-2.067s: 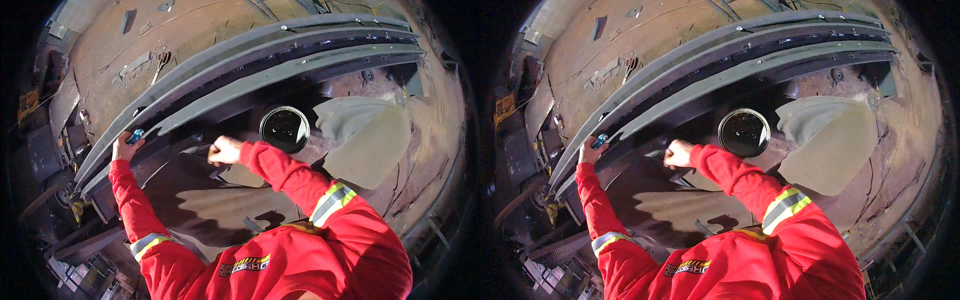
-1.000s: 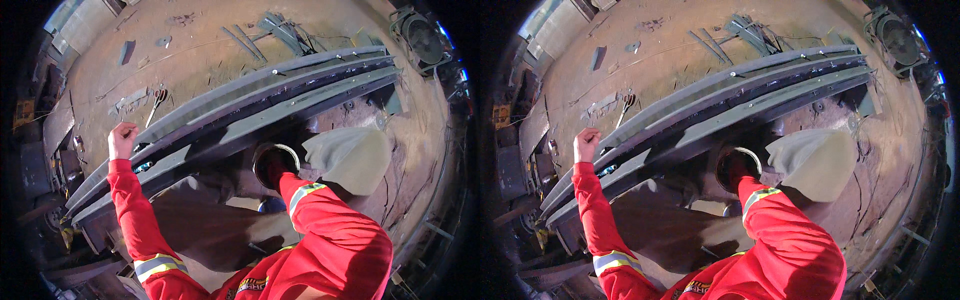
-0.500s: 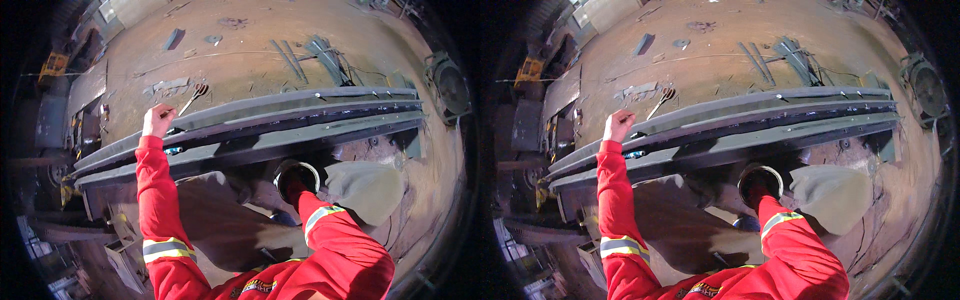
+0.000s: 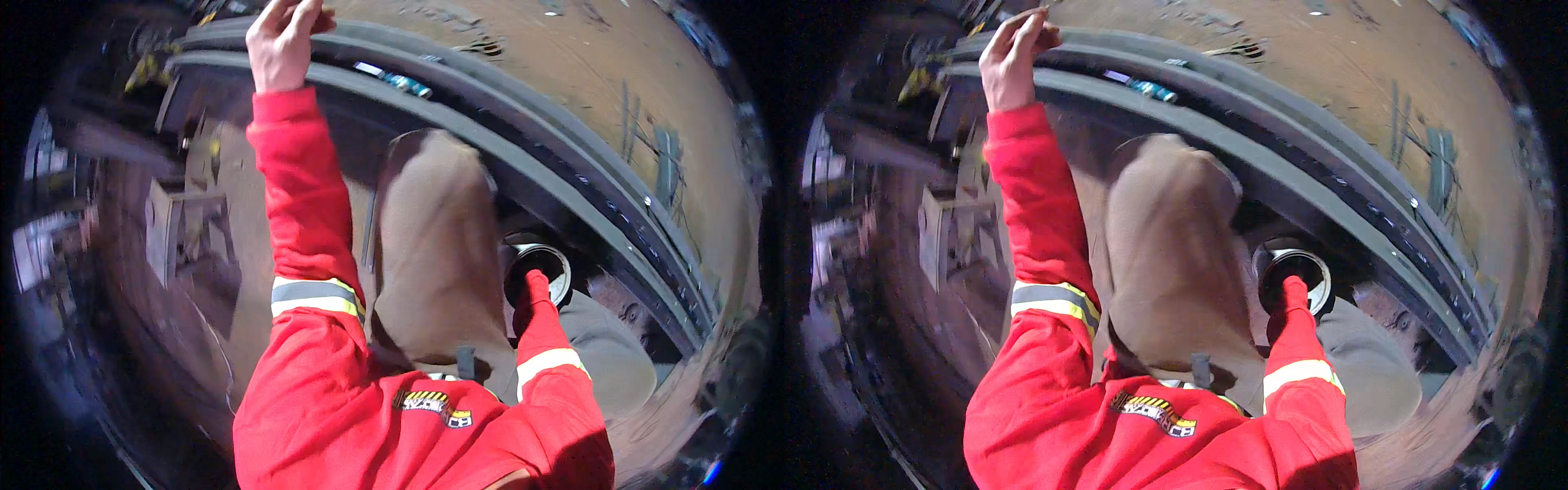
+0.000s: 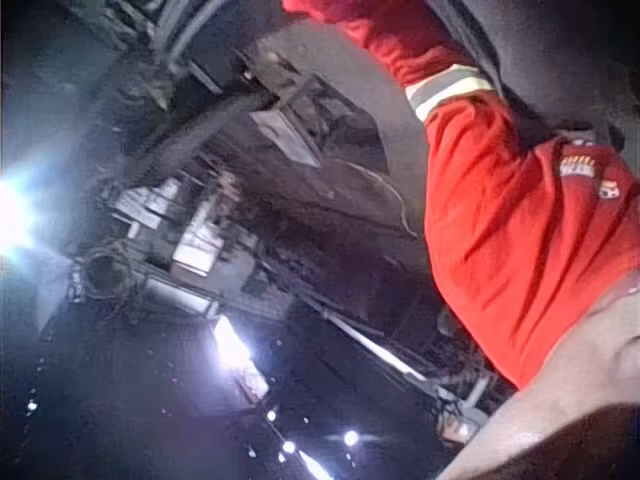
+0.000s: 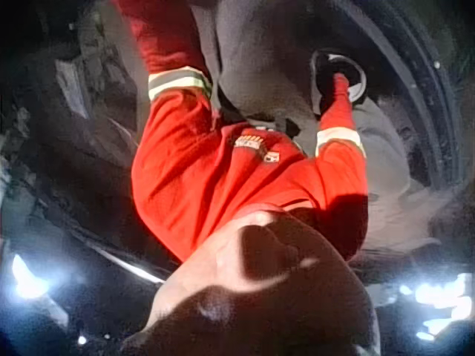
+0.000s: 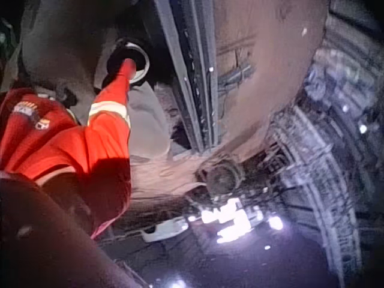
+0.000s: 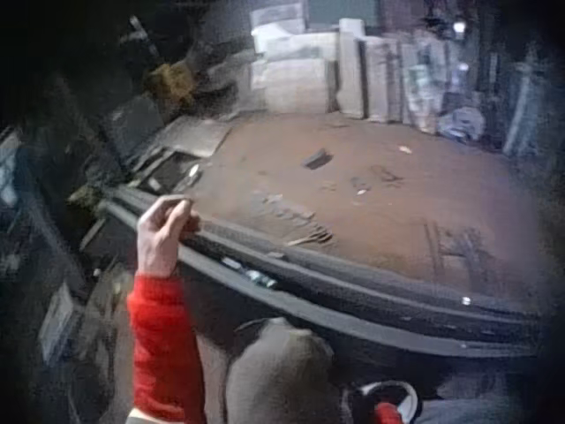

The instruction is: The person assembles a metal frame by hand, inserting and tightening screws into pre-drilled holes along the edges of long metal bars. They use a screwdriver to secure the fasteners and adjust the alignment of the bars to ensure a proper fit.

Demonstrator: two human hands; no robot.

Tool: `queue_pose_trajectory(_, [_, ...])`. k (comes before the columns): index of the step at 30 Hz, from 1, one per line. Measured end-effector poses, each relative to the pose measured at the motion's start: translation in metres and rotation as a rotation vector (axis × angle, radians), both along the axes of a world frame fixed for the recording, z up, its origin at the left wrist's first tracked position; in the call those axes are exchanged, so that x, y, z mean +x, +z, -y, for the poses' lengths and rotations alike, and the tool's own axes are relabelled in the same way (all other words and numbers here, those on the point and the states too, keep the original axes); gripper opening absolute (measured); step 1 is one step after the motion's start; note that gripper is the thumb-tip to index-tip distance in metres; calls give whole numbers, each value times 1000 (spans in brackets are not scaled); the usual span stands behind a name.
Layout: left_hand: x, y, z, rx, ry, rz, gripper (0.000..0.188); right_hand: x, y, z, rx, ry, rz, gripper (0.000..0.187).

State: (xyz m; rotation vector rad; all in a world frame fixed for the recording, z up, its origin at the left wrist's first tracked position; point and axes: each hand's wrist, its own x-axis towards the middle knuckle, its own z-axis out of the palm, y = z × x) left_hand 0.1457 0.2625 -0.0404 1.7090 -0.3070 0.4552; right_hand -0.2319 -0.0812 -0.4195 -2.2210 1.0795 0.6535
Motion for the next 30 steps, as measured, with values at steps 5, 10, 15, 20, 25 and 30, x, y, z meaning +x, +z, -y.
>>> queue_pose_trajectory(5, [-101, -153, -139, 86, 114, -411, 20, 1, 5, 16, 16, -56, 38, 21])
queue_pose_trajectory(10, [-250, -356, -196, 590, 465, -920, 19, 24, 17, 13, 208, -188, 139, 19])
queue_pose_trajectory(15, [-274, -410, -91, 783, 231, -1098, 47, 19, 32, 19, 404, -407, 244, 17])
queue_pose_trajectory(20, [-260, -424, -55, 1035, 313, -1104, 53, 8, 49, 26, 643, -604, 338, 16])
queue_pose_trajectory(25, [-255, -433, -58, 1046, 348, -1130, 48, -14, 64, 32, 857, -754, 416, 14])
queue_pose_trajectory(30, [-256, -432, -58, 993, 386, -1127, 48, -14, 81, 37, 996, -797, 482, 13])
